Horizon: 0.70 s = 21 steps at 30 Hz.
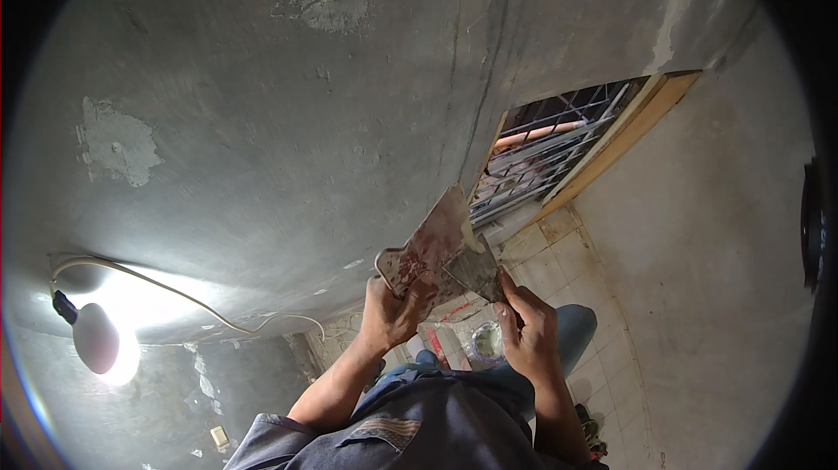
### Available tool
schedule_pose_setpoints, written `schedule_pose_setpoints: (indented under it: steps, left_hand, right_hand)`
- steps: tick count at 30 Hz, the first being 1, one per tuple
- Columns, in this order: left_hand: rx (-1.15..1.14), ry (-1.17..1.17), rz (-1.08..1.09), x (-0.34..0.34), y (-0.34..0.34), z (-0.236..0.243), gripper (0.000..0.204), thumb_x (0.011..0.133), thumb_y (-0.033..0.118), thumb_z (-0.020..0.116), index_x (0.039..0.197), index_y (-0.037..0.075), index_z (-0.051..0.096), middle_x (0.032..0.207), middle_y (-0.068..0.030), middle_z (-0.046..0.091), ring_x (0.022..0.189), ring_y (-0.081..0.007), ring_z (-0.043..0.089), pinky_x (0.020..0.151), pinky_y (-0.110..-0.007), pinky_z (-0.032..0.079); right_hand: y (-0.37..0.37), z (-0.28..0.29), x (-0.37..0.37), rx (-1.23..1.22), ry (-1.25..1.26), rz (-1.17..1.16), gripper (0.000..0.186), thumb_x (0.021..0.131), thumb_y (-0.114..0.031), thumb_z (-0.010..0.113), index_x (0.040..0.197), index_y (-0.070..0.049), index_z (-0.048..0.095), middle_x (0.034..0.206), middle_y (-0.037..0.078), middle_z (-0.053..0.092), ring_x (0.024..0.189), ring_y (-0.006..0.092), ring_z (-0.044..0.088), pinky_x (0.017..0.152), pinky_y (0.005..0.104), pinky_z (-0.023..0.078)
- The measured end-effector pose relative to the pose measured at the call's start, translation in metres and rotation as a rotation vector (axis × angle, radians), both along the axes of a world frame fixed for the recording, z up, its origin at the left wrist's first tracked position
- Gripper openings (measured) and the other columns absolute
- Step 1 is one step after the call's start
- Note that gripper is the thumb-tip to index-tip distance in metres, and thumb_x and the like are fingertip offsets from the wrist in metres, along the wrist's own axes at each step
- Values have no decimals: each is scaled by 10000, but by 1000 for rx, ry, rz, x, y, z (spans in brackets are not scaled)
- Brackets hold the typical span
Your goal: Using a putty knife and trowel to apply filler to cracks and holes in a wall.
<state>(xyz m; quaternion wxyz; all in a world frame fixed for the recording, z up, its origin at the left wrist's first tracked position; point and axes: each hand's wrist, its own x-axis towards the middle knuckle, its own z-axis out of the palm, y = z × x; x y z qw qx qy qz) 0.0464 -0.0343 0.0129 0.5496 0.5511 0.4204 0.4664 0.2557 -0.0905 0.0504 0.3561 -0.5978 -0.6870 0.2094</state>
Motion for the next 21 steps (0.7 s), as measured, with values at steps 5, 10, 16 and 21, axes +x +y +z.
schedule_pose_setpoints:
  steps: [5,10,16,21]
  left_hand:
    - [394,407,-67,-17,11,10,314,854,53,626,1167,34,596,870,-161,677,722,-218,663,581,-325,517]
    - [778,630,-145,-26,18,19,590,742,28,663,1312,126,547,1078,-148,673,827,-311,686,629,-370,570]
    - [716,891,-102,-38,29,21,608,699,21,650,1284,169,575,1136,-108,662,911,-284,683,709,-365,580]
    - [490,948,-8,-41,29,4,464,792,73,596,1248,161,585,955,-140,669,736,-354,646,611,-414,534]
  right_hand:
    - [7,9,7,-15,-4,48,384,861,-105,590,1226,13,578,817,158,625,696,321,618,611,385,484]
    - [17,34,12,-23,-107,94,357,852,-120,606,1187,2,607,815,152,635,703,319,624,621,397,484]
    - [31,79,15,-20,-228,91,366,846,-108,603,1195,5,599,835,149,639,712,325,629,618,392,485]
    - [46,117,19,250,-149,38,407,827,-33,597,1230,16,570,818,153,610,668,304,603,600,356,476]
